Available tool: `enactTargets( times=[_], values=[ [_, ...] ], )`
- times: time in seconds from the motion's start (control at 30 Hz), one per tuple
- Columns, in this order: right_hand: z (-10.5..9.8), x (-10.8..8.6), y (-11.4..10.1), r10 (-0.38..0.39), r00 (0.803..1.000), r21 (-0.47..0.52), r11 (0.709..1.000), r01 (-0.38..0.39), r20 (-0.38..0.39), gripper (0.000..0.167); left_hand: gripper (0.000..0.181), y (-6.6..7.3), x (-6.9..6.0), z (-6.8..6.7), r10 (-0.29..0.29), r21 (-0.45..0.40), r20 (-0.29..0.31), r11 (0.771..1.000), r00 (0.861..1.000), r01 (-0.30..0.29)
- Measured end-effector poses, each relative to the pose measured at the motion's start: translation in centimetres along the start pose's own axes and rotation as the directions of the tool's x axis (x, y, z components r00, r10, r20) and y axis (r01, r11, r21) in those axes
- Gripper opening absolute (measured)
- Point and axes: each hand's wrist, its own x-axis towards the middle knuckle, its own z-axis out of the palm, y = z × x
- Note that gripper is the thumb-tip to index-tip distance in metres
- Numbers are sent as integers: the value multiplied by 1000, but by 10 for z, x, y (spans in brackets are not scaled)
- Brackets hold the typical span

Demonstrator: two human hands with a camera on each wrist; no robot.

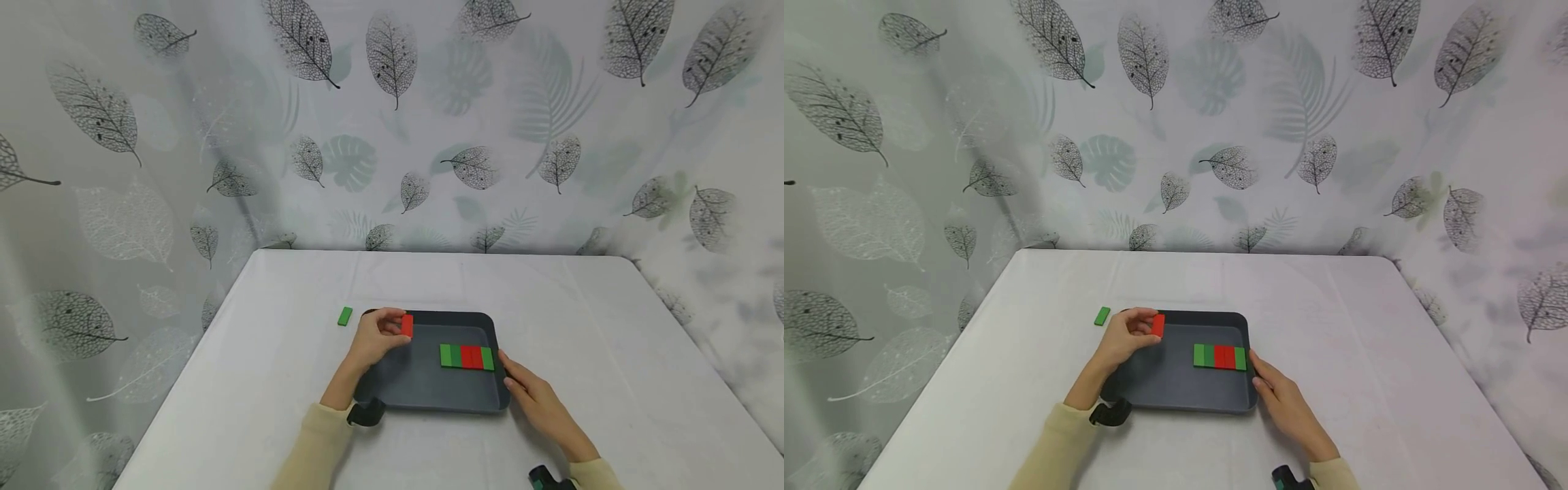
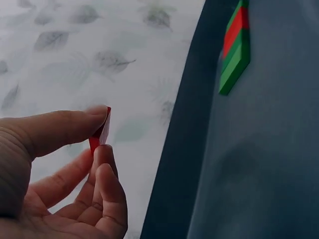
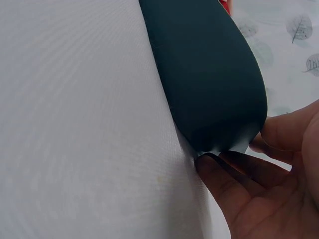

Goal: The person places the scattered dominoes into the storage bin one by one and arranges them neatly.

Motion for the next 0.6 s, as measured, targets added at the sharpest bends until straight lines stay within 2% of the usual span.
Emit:
enactTargets(
  times=[0.27,0.6],
  values=[
    [-1,0,-3,7,1000,-6,1000,-7,-4,47,46,-3,-1,33,-13,101,17,995,1000,11],
    [-1,0,-2,43,999,-6,999,-43,14,47,45,-15,2,52,-64,173,-45,982,997,70]
  ],
)
